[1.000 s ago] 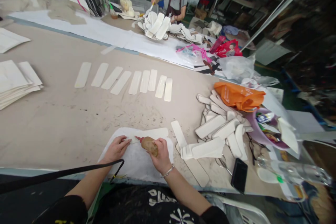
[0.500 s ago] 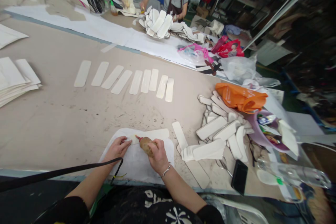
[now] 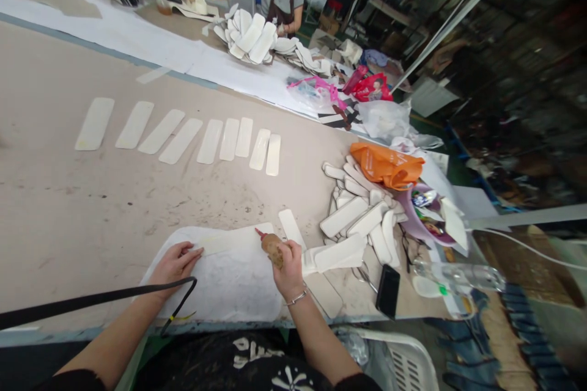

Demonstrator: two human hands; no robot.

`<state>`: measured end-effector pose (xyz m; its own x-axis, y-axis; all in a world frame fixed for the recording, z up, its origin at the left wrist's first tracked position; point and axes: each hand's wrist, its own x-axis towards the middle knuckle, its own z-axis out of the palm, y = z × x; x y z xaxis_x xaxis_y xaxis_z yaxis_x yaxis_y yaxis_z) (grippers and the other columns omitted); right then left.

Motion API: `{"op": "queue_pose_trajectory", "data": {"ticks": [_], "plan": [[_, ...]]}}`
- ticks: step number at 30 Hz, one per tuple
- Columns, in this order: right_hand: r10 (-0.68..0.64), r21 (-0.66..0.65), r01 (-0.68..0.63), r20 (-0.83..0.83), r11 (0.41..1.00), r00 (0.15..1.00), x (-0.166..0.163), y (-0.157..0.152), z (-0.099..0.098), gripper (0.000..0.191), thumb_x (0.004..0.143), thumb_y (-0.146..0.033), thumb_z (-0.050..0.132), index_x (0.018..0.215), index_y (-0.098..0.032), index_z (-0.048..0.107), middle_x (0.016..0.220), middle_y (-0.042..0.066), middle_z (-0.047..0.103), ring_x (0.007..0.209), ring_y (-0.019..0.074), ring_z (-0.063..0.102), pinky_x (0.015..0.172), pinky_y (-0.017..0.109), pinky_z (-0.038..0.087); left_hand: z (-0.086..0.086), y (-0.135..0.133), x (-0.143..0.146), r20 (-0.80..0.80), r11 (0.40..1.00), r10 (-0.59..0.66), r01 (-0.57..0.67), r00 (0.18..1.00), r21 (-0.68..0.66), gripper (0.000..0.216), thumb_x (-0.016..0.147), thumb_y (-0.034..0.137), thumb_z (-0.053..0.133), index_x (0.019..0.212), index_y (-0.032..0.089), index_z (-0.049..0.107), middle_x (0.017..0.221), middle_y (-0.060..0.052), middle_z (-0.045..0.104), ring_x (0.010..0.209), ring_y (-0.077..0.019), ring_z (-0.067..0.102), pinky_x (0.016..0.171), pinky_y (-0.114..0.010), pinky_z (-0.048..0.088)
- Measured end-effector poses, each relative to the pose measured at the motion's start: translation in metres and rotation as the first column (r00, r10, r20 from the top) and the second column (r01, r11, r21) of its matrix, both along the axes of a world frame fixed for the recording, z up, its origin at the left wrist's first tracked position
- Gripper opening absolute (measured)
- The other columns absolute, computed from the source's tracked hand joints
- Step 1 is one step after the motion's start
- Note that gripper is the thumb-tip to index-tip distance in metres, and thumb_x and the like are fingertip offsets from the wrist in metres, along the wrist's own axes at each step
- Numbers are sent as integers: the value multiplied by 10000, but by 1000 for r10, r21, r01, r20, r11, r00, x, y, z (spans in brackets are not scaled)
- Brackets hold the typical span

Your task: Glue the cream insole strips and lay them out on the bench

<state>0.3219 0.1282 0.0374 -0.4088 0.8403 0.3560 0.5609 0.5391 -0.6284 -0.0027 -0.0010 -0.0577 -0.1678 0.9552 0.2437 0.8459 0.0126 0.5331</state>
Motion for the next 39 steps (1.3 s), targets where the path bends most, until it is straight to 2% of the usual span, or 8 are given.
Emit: {"op": "queue_pose_trajectory", "data": {"ticks": [10,23,26,30,34,39], "plan": [[-89,20,88,32,996,996,25,11,-3,441,760,-85,596,1168,-236,522,1095,85,443,1003,239,486,867,452,514,2,1,1,-34,1000,-9,10,999,18,261,883,374,518,973,241,723,1061,-97,589,918,-216,591,823,-358,524],[-56,18,55,30,998,998,36,-14,6,403,797,-113,578,1187,-198,525,1088,105,456,995,241,512,853,455,517,2,2,1,68,995,47,-41,997,-86,359,876,463,470,953,229,732,1052,-90,617,869,-191,570,817,-370,530],[-33,-53,32,-16,998,999,24,-21,7,423,802,-129,600,1205,-214,507,1107,105,449,1017,243,506,869,455,512,0,2,1,95,995,64,-57,993,-78,359,872,472,479,923,234,743,1040,-89,628,858,-196,579,805,-369,533],[60,-131,-73,-103,989,993,-6,-29,11,415,819,-161,621,1207,-228,490,1103,96,441,1036,245,496,886,458,501,5,3,4,128,992,87,-75,988,-96,387,874,500,470,890,230,748,1019,-83,636,854,-194,591,789,-352,536],[180,-133,-198,-131,971,975,-40,-30,15,447,814,-149,626,1226,-236,475,1108,89,434,1031,236,488,888,441,498,13,5,5,136,995,78,-68,988,-78,345,877,471,498,866,229,743,992,-77,636,894,-191,603,806,-330,529],[291,-104,-307,-142,946,946,-71,-27,10,493,767,-90,607,1219,-241,480,1097,75,437,1011,221,488,873,409,499,17,4,7,95,993,84,-75,992,-95,309,888,428,494,858,223,723,1000,-60,632,943,-191,591,849,-330,512]]}}
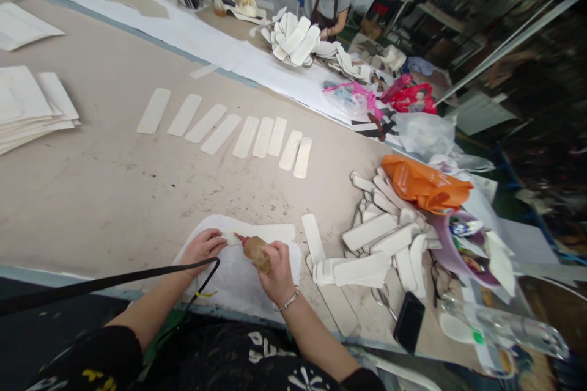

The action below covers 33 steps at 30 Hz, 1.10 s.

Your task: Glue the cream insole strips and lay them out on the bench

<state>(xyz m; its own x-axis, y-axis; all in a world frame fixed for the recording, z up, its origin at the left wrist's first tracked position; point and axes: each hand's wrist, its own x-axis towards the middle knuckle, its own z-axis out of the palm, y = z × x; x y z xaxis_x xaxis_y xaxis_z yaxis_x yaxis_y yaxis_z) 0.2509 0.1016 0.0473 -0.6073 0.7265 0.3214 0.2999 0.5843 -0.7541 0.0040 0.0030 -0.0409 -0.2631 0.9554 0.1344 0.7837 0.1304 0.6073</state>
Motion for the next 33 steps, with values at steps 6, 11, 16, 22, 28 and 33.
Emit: {"op": "queue_pose_trajectory", "data": {"ticks": [6,11,16,22,28,33], "plan": [[47,30,-48,30,998,998,-11,-3,-4,518,736,-60,579,1213,-238,486,1103,78,433,1006,219,481,868,409,498,7,0,1,7,1000,-27,27,1000,-4,295,893,391,489,852,213,720,987,-71,629,941,-192,591,845,-326,510],[53,12,-54,39,998,998,-6,-13,2,517,718,-51,576,1191,-243,494,1074,69,443,966,211,491,825,395,515,6,-1,1,15,1000,-15,15,1000,-6,278,882,390,505,839,219,720,1001,-66,630,963,-198,591,868,-342,507],[47,7,-47,54,999,997,4,-16,4,523,701,-28,551,1179,-236,512,1080,74,439,969,211,492,823,386,517,5,0,1,29,1000,-8,8,1000,-4,288,872,405,510,832,213,721,999,-70,637,944,-196,595,853,-342,515],[-70,76,62,110,995,992,36,-5,4,522,702,-10,522,1173,-235,528,1085,79,432,977,218,490,833,414,514,-2,0,-3,16,999,-26,26,1000,29,270,861,401,525,819,224,725,990,-73,637,914,-196,604,819,-340,529],[-214,125,196,142,973,967,83,5,3,484,754,-46,542,1198,-238,520,1105,89,437,994,236,502,836,457,518,-12,-2,-6,0,997,-47,47,999,58,234,851,391,551,835,233,722,1012,-68,620,937,-191,600,841,-334,525],[-306,130,287,156,949,939,105,10,2,500,758,-51,554,1217,-242,504,1096,96,435,1002,251,494,850,495,513,-12,-1,-6,-13,996,-47,47,999,72,234,843,398,558,835,228,719,1013,-68,625,918,-187,606,823,-324,530]]}}
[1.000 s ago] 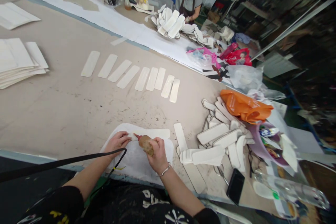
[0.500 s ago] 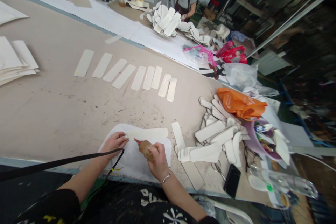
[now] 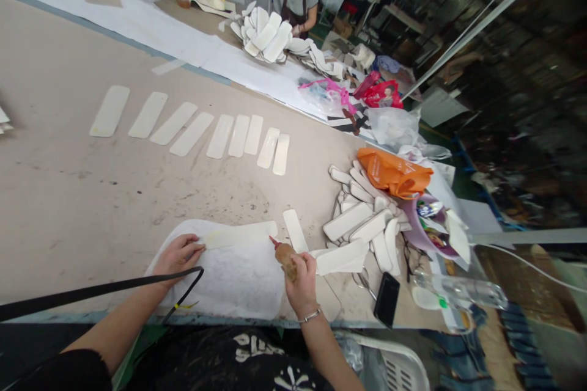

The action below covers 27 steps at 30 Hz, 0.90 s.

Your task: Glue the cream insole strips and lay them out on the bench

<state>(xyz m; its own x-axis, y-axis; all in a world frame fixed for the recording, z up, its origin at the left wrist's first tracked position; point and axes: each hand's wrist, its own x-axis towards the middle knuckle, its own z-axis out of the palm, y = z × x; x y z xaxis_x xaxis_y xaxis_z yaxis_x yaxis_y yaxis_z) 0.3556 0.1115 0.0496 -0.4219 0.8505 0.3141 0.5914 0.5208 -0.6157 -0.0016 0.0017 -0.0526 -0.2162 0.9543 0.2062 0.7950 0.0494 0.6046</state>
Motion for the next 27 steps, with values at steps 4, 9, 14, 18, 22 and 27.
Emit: {"op": "queue_pose_trajectory", "data": {"ticks": [4,9,14,18,22,27], "plan": [[31,-22,-32,-27,999,999,-14,-8,-2,507,744,-37,542,1208,-239,504,1104,96,422,1008,247,485,862,480,509,-2,0,0,-14,1000,-1,1,1000,-2,221,842,387,558,832,231,714,1011,-65,619,912,-186,604,817,-322,527],[149,-39,-152,-79,988,986,-56,-23,-3,513,705,-31,540,1174,-236,520,1078,76,427,975,219,487,835,405,519,-2,0,0,-24,1000,0,0,1000,1,223,842,383,558,836,225,715,1021,-65,617,918,-189,607,829,-322,523],[275,-74,-284,-119,956,954,-84,-28,-6,511,679,-26,533,1147,-230,528,1093,68,422,968,211,467,838,385,508,3,1,3,-5,999,12,-12,1000,43,206,833,371,577,828,221,718,1011,-71,619,898,-193,617,804,-328,529],[305,-82,-316,-127,945,944,-89,-26,-7,507,678,-32,543,1145,-228,527,1098,67,423,973,208,466,851,378,508,8,3,5,0,999,14,-14,1000,47,218,837,378,570,809,220,718,991,-74,625,895,-196,615,796,-331,532],[231,-74,-240,-110,968,967,-78,-19,-3,516,674,-21,537,1148,-225,531,1073,70,425,981,213,475,843,377,511,12,4,4,-18,999,2,-1,1000,51,214,837,378,572,802,220,712,972,-69,621,894,-188,613,796,-318,533],[116,-53,-120,-74,991,990,-44,-4,2,499,724,-36,553,1182,-233,523,1072,72,424,983,223,477,852,418,498,9,3,3,-11,999,2,-2,1000,37,207,848,366,555,825,224,704,978,-64,614,922,-184,607,825,-314,526]]}}
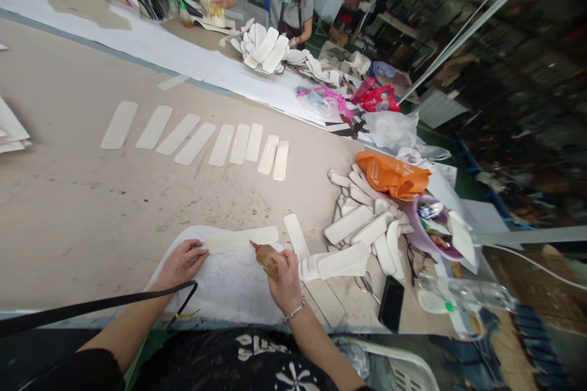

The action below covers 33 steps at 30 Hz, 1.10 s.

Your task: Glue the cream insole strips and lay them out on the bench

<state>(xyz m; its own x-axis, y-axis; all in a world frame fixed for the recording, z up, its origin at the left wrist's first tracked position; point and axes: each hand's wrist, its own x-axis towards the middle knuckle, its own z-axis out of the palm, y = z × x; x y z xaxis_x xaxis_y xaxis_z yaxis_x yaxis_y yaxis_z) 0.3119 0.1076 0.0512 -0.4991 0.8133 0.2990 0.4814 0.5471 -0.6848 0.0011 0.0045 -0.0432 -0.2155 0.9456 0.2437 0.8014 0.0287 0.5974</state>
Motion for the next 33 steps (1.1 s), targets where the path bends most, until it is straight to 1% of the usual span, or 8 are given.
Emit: {"op": "queue_pose_trajectory", "data": {"ticks": [5,8,11,14,19,24,29,33], "plan": [[-120,13,119,9,993,993,21,13,-2,467,767,-61,563,1198,-230,503,1087,83,410,999,234,471,874,451,487,3,3,0,13,999,8,-7,1000,-51,236,856,366,525,829,212,701,965,-72,609,937,-190,594,853,-308,505],[-144,16,144,1,989,990,15,16,-4,455,770,-77,577,1193,-224,502,1101,92,412,1017,243,469,887,460,482,16,14,5,-17,977,13,-16,1000,-213,248,851,360,510,819,195,692,934,-78,609,892,-189,592,849,-307,491],[-113,16,114,-20,993,993,-2,10,-7,454,767,-80,578,1188,-227,496,1088,86,418,1008,236,474,877,443,490,34,28,15,-93,860,66,-104,993,-500,241,837,340,506,817,174,680,959,-92,613,870,-196,596,840,-309,474],[-37,12,37,-41,999,998,-24,-3,-7,476,738,-74,588,1177,-232,497,1067,72,428,984,222,483,854,406,509,47,37,23,-144,753,111,-178,983,-633,240,839,326,490,823,173,674,960,-97,622,864,-208,606,799,-309,460],[38,19,-37,-47,999,998,-41,-14,-7,488,697,-46,571,1140,-246,529,1059,60,447,955,206,495,823,369,523,55,38,28,-182,698,158,-240,970,-674,257,844,366,486,894,163,636,883,-94,659,845,-234,625,729,-310,438],[-80,38,81,-13,996,997,-3,3,-8,461,738,-62,556,1163,-237,535,1089,79,447,991,227,494,857,428,505,58,36,26,-198,624,202,-282,959,-729,311,849,452,477,867,176,618,837,-85,691,833,-244,636,695,-300,414],[-201,27,201,7,979,980,31,14,-8,441,793,-97,560,1212,-219,498,1110,106,417,1030,255,470,899,500,473,63,39,27,-180,629,163,-243,970,-739,291,860,396,452,788,184,638,835,-97,705,852,-241,643,719,-297,407],[-138,-10,138,-30,990,990,12,3,-5,443,800,-133,588,1216,-236,476,1109,98,423,1031,249,480,894,471,489,63,41,28,-184,631,158,-242,970,-737,275,852,348,454,796,177,662,871,-111,715,887,-241,646,742,-294,411]]}}
